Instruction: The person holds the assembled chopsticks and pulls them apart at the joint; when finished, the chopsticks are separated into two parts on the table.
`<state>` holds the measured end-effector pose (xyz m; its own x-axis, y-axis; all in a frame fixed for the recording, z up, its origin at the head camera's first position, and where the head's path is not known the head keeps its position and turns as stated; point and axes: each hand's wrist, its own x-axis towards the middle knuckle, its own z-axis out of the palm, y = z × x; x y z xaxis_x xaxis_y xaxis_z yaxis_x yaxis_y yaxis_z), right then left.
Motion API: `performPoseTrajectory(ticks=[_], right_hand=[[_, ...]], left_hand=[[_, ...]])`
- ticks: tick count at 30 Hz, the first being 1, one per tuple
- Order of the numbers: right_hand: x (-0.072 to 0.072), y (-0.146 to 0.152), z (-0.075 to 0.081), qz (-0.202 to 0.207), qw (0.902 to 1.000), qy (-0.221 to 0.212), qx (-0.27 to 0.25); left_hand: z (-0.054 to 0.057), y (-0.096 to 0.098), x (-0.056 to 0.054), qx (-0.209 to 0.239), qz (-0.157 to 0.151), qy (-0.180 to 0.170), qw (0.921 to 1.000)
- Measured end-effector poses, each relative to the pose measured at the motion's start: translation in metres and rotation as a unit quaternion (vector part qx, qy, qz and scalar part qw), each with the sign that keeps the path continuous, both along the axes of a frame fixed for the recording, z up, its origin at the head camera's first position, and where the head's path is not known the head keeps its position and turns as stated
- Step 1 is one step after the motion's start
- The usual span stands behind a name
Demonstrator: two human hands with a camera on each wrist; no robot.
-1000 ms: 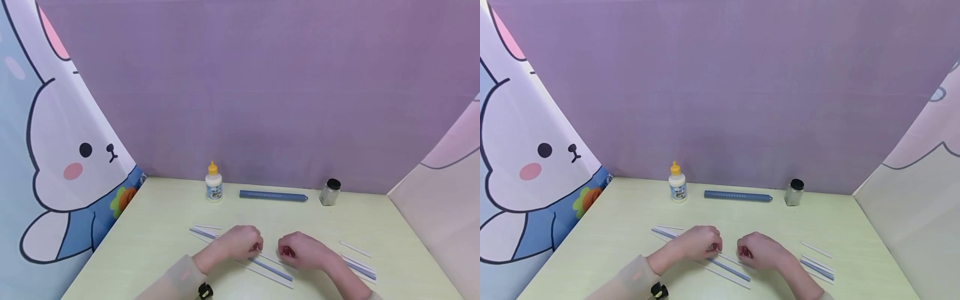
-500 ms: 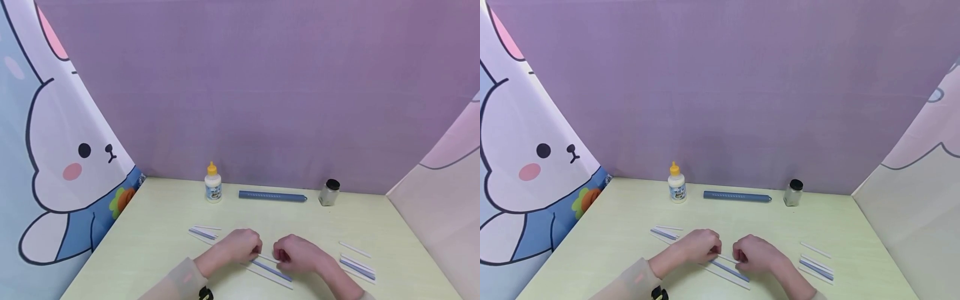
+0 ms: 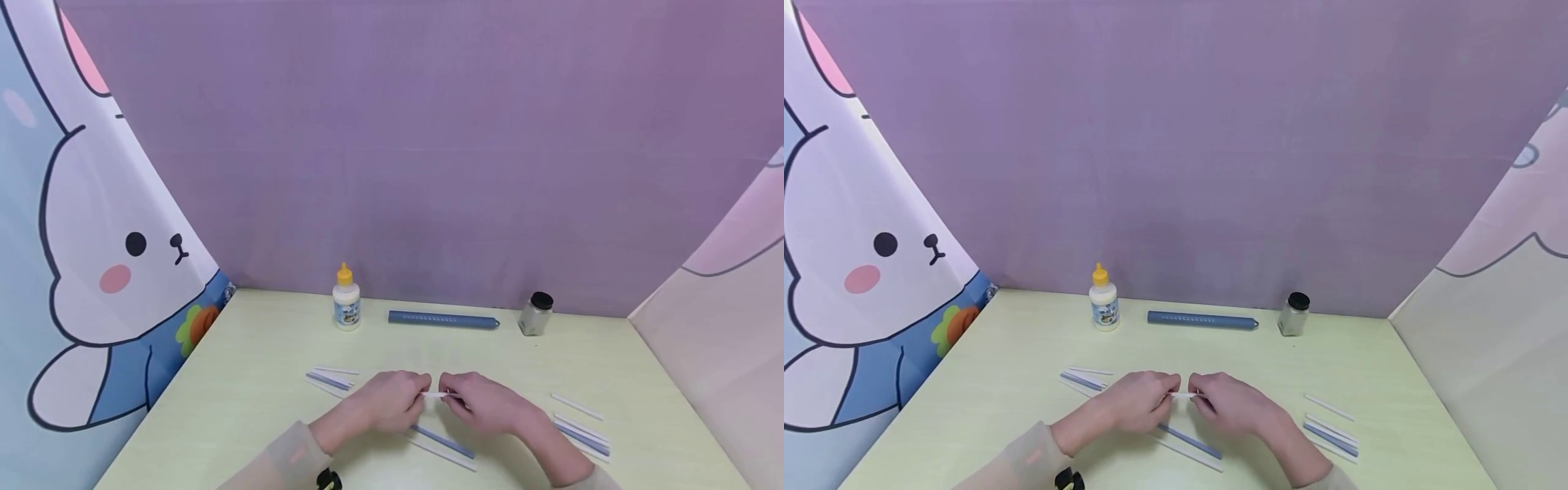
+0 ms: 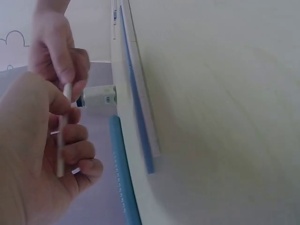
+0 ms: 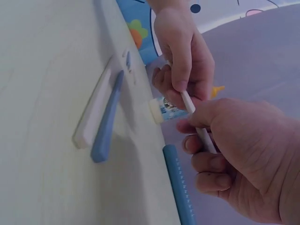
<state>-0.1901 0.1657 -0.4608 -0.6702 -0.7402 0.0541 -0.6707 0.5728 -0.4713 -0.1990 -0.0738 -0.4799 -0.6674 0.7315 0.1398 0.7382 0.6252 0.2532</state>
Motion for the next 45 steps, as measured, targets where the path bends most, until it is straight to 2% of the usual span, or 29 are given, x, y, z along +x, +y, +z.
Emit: performPoseTrajectory(ticks=[6,11,17,22,28,38,41,45], right_hand=[[0.003,-0.003,0.015,0.015,0.9985,0.052,-0.01],[0.006,-0.004,0.022,0.026,0.9977,0.063,-0.005],[0.01,-0.003,0.028,0.034,0.997,0.069,-0.008],[0.009,-0.001,0.029,0.026,0.9968,0.072,-0.024],[0.009,0.0,0.029,0.017,0.9969,0.071,-0.027],[0.009,0.005,0.031,0.073,0.9941,0.069,-0.04],[0.008,0.006,0.032,0.078,0.9938,0.066,-0.044],[0.008,0.007,0.034,0.07,0.9954,0.052,-0.04]], left_hand=[[0.008,0.0,0.003,-0.021,0.003,0.019,0.9996],[0.012,-0.001,0.003,-0.035,-0.012,0.043,0.9984],[0.02,-0.008,0.002,-0.02,-0.043,0.05,0.9976],[0.021,-0.005,0.004,-0.015,-0.022,0.063,0.9977],[0.023,-0.002,0.008,0.002,0.001,0.052,0.9987],[0.03,-0.005,0.008,-0.012,-0.051,0.037,0.9979],[0.031,-0.004,0.008,-0.007,-0.05,0.035,0.9981],[0.03,-0.001,0.009,-0.012,-0.031,0.038,0.9988]])
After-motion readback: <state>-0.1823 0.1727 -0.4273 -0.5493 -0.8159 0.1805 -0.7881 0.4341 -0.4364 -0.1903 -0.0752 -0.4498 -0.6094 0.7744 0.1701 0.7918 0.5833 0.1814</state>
